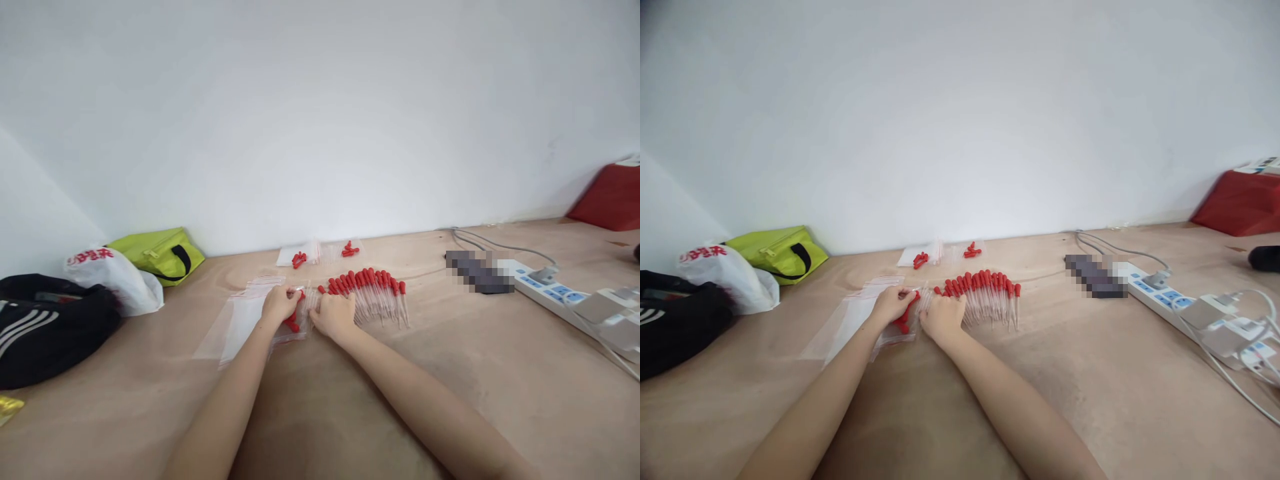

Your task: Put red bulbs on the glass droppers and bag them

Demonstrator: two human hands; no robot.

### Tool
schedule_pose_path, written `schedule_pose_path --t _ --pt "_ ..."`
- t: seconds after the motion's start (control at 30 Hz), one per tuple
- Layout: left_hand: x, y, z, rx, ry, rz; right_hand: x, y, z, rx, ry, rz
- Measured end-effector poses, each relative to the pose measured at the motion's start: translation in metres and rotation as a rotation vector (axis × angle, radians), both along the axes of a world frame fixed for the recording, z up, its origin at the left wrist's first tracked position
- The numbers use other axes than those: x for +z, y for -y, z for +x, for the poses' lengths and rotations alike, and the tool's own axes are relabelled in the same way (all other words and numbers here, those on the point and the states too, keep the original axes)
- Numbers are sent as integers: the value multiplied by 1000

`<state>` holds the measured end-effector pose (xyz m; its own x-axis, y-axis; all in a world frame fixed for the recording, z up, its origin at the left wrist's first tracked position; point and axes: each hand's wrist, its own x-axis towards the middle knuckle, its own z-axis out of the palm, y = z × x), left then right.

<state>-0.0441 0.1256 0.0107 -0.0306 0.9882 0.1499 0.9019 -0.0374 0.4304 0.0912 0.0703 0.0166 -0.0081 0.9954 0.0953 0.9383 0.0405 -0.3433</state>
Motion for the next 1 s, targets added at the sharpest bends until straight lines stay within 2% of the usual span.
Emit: schedule_pose_path --t 0.2,0.3,0.4,0.47,0.53,0.67,0.8,1.0 --pt "0 -1 2 32 69 -20 1 -1 5 3 15 -51" --pt "4 4 4 37 121 73 -1 1 9 12 18 -23" --pt "8 19 7 26 176 175 -5 6 18 39 1 74" --pt "9 35 10 -36 228 215 -11 13 31 68 -27 176" --pt "6 56 13 -214 365 273 -19 22 48 116 -67 286" --pt "-9 92 21 -446 560 156 -33 46 86 335 -144 453" --pt "-17 109 32 -492 684 29 -34 68 107 479 -163 445" --pt "-14 113 39 -497 773 -18 -28 73 101 518 -194 420"
